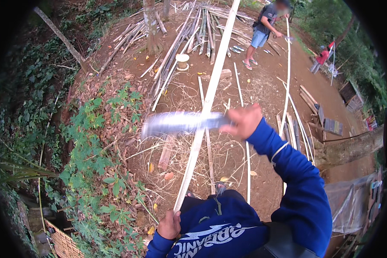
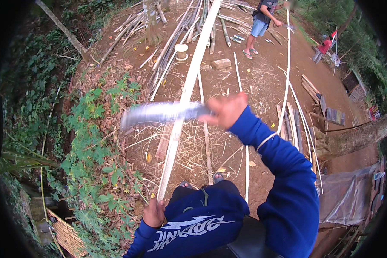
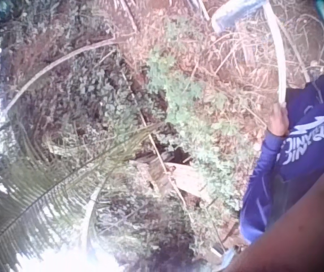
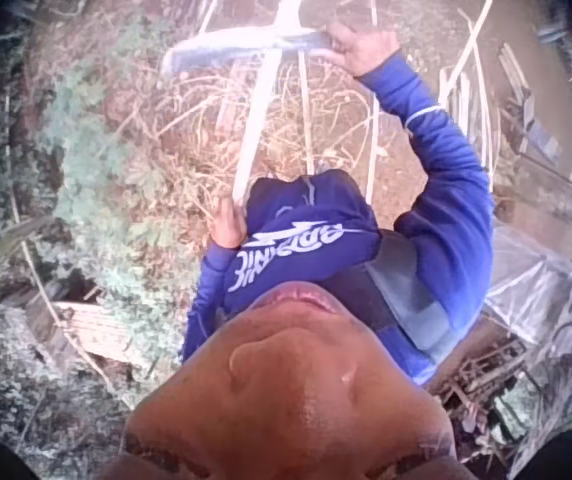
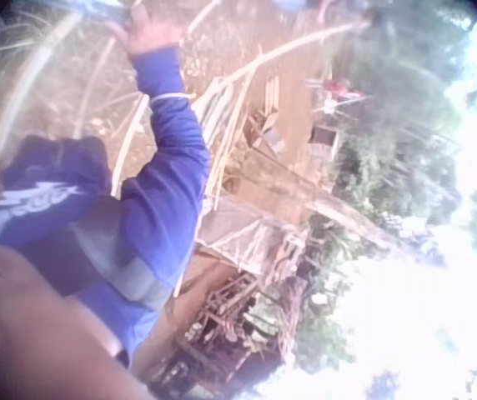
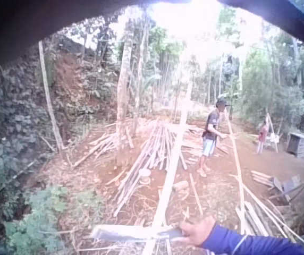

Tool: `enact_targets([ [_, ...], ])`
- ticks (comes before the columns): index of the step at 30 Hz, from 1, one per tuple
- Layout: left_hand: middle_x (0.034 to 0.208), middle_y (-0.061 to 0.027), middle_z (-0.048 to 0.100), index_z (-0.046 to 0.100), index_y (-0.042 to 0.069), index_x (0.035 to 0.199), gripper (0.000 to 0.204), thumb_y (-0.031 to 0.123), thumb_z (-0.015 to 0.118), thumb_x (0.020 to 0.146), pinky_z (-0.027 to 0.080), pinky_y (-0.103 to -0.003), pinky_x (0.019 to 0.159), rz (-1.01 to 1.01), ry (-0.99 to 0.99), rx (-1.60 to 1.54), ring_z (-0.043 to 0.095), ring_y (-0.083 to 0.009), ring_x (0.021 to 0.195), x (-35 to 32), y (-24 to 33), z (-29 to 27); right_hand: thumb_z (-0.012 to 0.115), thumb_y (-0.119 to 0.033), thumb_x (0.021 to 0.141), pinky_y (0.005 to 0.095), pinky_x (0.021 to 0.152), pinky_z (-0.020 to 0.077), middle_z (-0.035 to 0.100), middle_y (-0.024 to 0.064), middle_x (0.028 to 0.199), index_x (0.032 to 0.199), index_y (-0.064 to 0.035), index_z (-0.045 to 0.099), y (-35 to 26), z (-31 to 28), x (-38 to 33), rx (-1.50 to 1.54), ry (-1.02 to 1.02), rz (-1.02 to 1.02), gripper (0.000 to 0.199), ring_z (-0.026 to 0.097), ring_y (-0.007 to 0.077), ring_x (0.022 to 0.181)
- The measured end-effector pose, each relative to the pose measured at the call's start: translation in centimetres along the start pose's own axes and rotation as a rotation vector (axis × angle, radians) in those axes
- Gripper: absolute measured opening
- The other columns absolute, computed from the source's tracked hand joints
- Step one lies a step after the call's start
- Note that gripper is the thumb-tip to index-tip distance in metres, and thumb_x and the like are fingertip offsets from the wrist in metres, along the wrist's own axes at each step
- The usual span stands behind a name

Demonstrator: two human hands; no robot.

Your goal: The person uses a machete to shave a long piece of wood, repeatedly scraping the blade along the wood's surface to remove thin strips. The person holds the wood with one hand and the machete with the other, working in an outdoor area with scattered wood pieces.

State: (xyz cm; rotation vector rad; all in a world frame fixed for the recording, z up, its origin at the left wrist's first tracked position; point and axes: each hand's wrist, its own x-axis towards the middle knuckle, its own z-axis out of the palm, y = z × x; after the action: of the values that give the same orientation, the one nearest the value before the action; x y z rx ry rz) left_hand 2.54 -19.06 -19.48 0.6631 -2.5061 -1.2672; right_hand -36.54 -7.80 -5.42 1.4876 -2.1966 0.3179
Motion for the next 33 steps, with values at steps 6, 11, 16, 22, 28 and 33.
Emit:
enact_targets([
  [6, 0.055, -0.0154, 0.057, 0.047, 0.005, 0.089, 0.016, 0.017, 0.055, 0.096, 0.044, -0.047, 0.043, -0.03, 0.067, 0.073, 0.06, -0.0381, 0.05, 0.8, 0.0, 0.7, 0.051, -0.067, 0.086, 0.0428, 0.041, 0.0444, 0.057, 0.0085, 0.051, 0.078, -0.015, 0.059, 0.0, 1.1, 0.2, 0.039, -0.016, 0.034, 0.053, 0.058, 0.0257, 0.042],
  [11, 0.055, -0.0158, 0.057, 0.046, 0.005, 0.09, 0.014, 0.014, 0.056, 0.095, 0.044, -0.047, 0.042, 0.007, 0.092, 0.033, 0.06, -0.0385, 0.051, -0.1, 2.8, 1.9, 0.048, -0.068, 0.087, 0.0429, 0.044, 0.047, 0.059, 0.008, 0.054, 0.083, -0.0144, 0.06, 5.9, 0.6, 2.4, 0.024, -0.002, 0.154, 0.055, 0.061, 0.0266, 0.047],
  [16, 0.058, -0.0108, 0.059, 0.046, 0.002, 0.085, 0.016, 0.011, 0.051, 0.097, 0.047, -0.038, 0.046, -0.066, 0.115, 0.112, 0.063, -0.0277, 0.051, 0.0, 1.4, 3.8, 0.045, -0.069, 0.087, 0.0439, 0.043, 0.0479, 0.061, 0.009, 0.058, 0.082, -0.0156, 0.06, 4.6, 0.9, 1.8, -0.019, -0.067, -0.009, 0.055, 0.061, 0.0268, 0.046],
  [22, 0.057, -0.015, 0.059, 0.047, 0.004, 0.085, 0.018, 0.017, 0.054, 0.096, 0.046, -0.045, 0.044, -0.096, 0.124, 0.068, 0.062, -0.0366, 0.051, -1.4, 4.2, 5.4, 0.048, -0.068, 0.085, 0.0434, 0.044, 0.0483, 0.061, 0.0105, 0.056, 0.081, -0.014, 0.058, 13.7, 1.3, 5.6, -0.09, 0.16, 0.094, 0.056, 0.062, 0.0299, 0.049],
  [28, 0.055, -0.0133, 0.058, 0.047, 0.005, 0.087, 0.019, 0.019, 0.052, 0.097, 0.046, -0.045, 0.043, -0.226, 0.186, 0.081, 0.061, -0.0351, 0.049, -4.5, 2.9, 7.0, 0.044, -0.069, 0.087, 0.042, 0.041, 0.0483, 0.056, 0.0062, 0.049, 0.084, -0.0168, 0.057, 7.7, 1.9, 3.2, -0.074, -0.031, -0.371, 0.054, 0.06, 0.0235, 0.045],
  [33, 0.055, -0.0139, 0.058, 0.047, 0.005, 0.087, 0.016, 0.016, 0.055, 0.096, 0.046, -0.043, 0.042, -0.16, 0.188, 0.081, 0.061, -0.0347, 0.048, -6.2, 3.8, 8.2, 0.043, -0.067, 0.089, 0.0416, 0.045, 0.0516, 0.059, 0.0076, 0.055, 0.091, -0.0157, 0.06, 12.7, 4.6, 5.2, 0.002, -0.001, -0.104, 0.054, 0.063, 0.0253, 0.049],
])
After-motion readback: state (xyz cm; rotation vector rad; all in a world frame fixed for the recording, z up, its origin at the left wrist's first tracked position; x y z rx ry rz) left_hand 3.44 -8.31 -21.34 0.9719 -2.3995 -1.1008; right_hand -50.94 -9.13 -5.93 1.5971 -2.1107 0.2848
